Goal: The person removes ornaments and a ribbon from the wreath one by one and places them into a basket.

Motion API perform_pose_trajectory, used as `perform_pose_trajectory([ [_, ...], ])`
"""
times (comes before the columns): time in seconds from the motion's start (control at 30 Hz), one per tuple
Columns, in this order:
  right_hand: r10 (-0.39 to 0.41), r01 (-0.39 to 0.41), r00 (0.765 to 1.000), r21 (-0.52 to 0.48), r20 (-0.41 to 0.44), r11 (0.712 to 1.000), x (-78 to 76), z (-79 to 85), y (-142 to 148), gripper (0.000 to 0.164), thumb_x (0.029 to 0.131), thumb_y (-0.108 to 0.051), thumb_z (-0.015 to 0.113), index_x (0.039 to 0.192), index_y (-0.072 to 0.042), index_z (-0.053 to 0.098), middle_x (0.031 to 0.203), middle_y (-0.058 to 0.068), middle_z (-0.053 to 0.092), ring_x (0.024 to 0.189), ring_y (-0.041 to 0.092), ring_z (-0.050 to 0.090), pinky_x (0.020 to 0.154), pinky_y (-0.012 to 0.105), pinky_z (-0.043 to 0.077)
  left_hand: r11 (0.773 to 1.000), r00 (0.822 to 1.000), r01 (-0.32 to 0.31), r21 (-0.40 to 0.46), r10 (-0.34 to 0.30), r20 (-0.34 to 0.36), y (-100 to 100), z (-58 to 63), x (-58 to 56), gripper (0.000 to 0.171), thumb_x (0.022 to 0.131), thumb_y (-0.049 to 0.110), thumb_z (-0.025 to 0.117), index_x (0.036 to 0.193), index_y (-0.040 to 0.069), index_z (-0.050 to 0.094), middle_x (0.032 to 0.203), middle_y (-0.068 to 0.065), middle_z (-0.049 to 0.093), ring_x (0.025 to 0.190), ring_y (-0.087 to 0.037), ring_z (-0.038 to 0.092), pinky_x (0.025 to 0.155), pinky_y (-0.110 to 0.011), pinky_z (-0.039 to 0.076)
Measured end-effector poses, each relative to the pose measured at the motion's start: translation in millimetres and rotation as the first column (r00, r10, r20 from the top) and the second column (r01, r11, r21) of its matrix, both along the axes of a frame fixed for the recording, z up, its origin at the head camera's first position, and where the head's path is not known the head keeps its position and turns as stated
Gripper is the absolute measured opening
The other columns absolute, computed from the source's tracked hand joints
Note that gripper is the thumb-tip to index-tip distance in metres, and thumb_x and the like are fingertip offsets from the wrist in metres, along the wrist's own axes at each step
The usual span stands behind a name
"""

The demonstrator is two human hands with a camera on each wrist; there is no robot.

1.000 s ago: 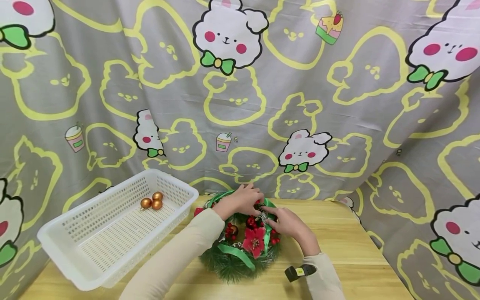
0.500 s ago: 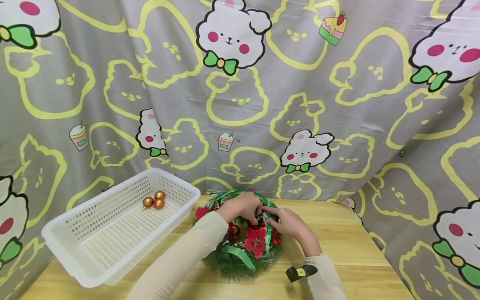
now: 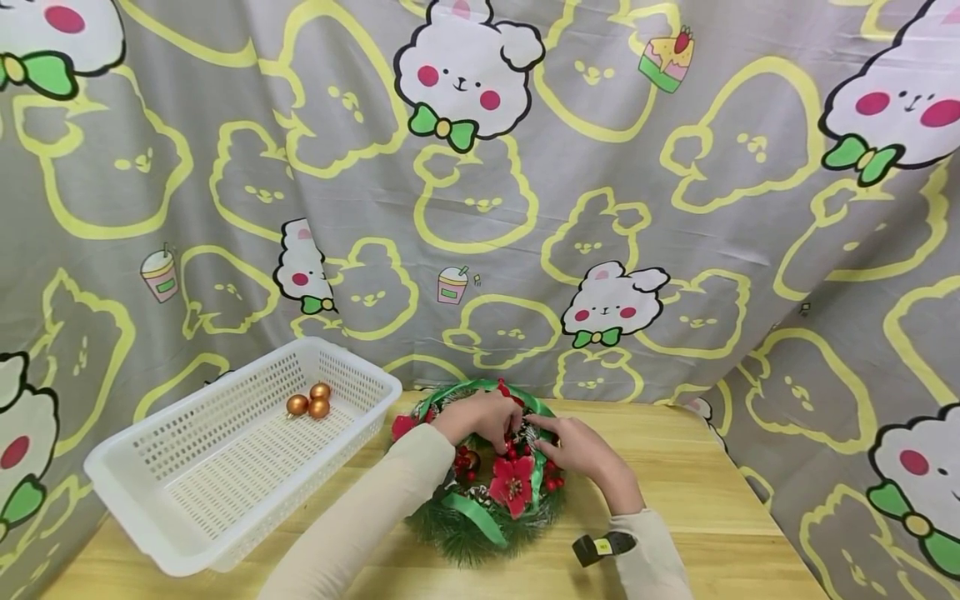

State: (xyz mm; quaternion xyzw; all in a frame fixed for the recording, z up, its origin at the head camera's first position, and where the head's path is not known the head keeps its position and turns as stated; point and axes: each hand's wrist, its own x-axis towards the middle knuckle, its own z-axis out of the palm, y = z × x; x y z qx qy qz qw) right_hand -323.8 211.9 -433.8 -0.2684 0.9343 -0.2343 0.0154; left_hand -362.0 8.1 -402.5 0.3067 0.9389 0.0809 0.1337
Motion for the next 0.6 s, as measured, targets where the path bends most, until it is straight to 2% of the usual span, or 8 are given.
perform_pose_trajectory([
  [0.17, 0.001, -0.001, 1.0, 0.009, -0.015, 1.0, -0.6, -1.5, -0.1, 0.046, 0.1, -0.012, 0.064, 0.145, -0.009, 0.058, 0.05, -0.008, 0.034, 0.042, 0.006, 0.031, 0.049, 0.022, 0.032, 1.0, 1.0, 0.008, 0.013, -0.008, 0.014, 0.0, -3.6, -2.3, 0.027, 0.082, 0.02, 0.087, 0.103, 0.02, 0.069, 0.087, 0.011, 0.061, 0.076, -0.008, 0.056, 0.078, -0.029, 0.046],
  [0.37, 0.005, -0.005, 1.0, 0.004, -0.012, 1.0, -0.5, -2.2, -0.3, 0.046, 0.1, -0.012, 0.063, 0.145, -0.009, 0.057, 0.05, -0.009, 0.034, 0.041, 0.006, 0.03, 0.048, 0.021, 0.031, 0.999, 0.999, 0.016, 0.029, -0.017, 0.028, -0.2, -3.5, -3.1, 0.026, 0.084, 0.019, 0.085, 0.103, 0.021, 0.069, 0.089, 0.01, 0.062, 0.078, -0.008, 0.056, 0.077, -0.029, 0.045],
  [0.47, 0.003, -0.003, 1.0, 0.007, -0.005, 1.0, -0.3, -1.7, 0.0, 0.046, 0.1, -0.012, 0.063, 0.146, -0.01, 0.057, 0.05, -0.009, 0.034, 0.041, 0.005, 0.03, 0.048, 0.021, 0.031, 0.999, 1.0, 0.023, 0.033, -0.023, 0.014, -0.5, -4.3, -4.0, 0.024, 0.084, 0.02, 0.085, 0.101, 0.022, 0.068, 0.089, 0.009, 0.061, 0.078, -0.008, 0.056, 0.074, -0.028, 0.046],
  [0.6, 0.001, -0.001, 1.0, 0.011, 0.003, 1.0, -0.1, -1.6, 0.5, 0.046, 0.1, -0.013, 0.063, 0.146, -0.01, 0.057, 0.049, -0.009, 0.034, 0.04, 0.005, 0.029, 0.048, 0.02, 0.03, 0.999, 0.999, 0.029, 0.026, -0.028, -0.02, 0.0, -4.5, -4.4, 0.024, 0.084, 0.022, 0.085, 0.099, 0.024, 0.067, 0.089, 0.01, 0.059, 0.081, -0.009, 0.053, 0.078, -0.029, 0.044],
])
